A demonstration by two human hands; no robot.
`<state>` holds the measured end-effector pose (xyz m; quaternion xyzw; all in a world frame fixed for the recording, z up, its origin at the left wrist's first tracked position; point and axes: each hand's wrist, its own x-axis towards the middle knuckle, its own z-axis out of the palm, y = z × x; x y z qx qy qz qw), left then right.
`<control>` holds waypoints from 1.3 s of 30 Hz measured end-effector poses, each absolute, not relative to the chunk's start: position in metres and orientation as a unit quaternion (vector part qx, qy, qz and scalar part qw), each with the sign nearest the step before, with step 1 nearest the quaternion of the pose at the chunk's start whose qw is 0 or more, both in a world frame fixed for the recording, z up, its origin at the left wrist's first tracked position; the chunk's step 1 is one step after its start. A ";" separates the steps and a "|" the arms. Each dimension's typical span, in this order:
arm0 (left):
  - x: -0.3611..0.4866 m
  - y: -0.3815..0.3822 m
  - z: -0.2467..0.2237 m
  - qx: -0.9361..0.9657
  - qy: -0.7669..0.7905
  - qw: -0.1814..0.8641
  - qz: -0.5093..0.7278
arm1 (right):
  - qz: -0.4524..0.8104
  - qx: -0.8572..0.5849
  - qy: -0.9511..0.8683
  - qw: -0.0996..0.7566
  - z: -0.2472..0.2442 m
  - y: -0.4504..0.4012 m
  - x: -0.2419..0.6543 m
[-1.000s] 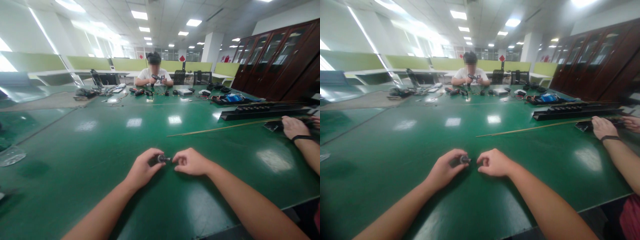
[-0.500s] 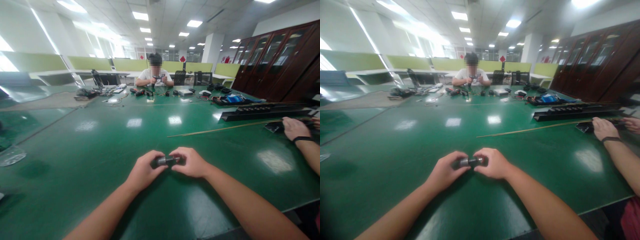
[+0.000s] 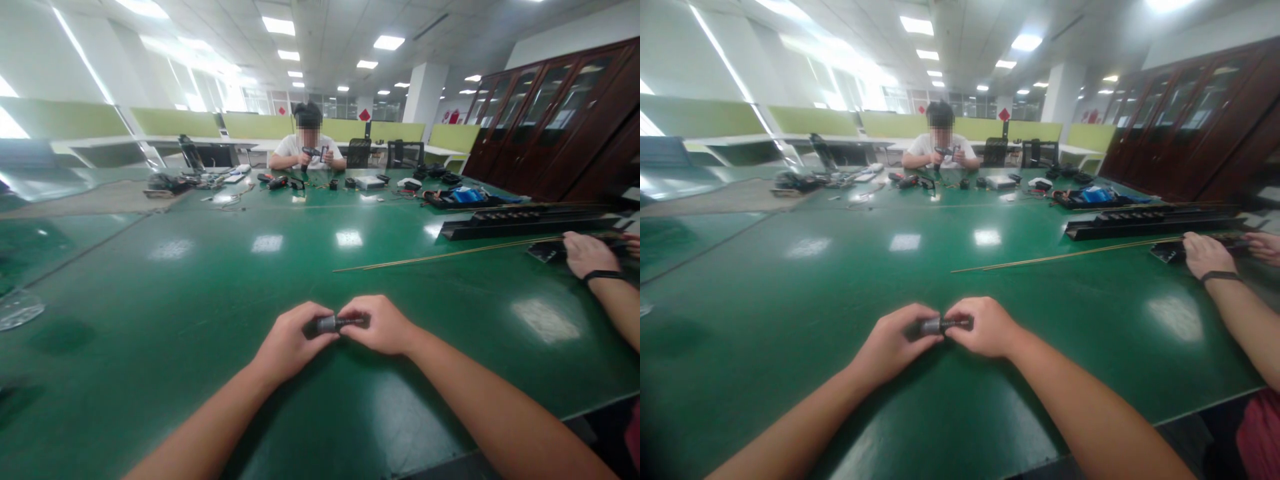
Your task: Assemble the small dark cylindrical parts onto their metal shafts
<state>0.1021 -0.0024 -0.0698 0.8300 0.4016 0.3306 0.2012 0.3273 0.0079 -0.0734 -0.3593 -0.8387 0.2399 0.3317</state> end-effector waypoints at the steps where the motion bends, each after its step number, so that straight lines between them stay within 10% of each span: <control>1: 0.102 -0.002 -0.070 0.829 0.402 0.204 0.331 | 0.238 -0.359 -0.840 0.331 -0.074 0.008 0.327; 39: 0.099 -0.004 -0.074 0.816 0.414 0.210 0.345 | 0.273 -0.383 -0.825 0.314 -0.076 0.009 0.330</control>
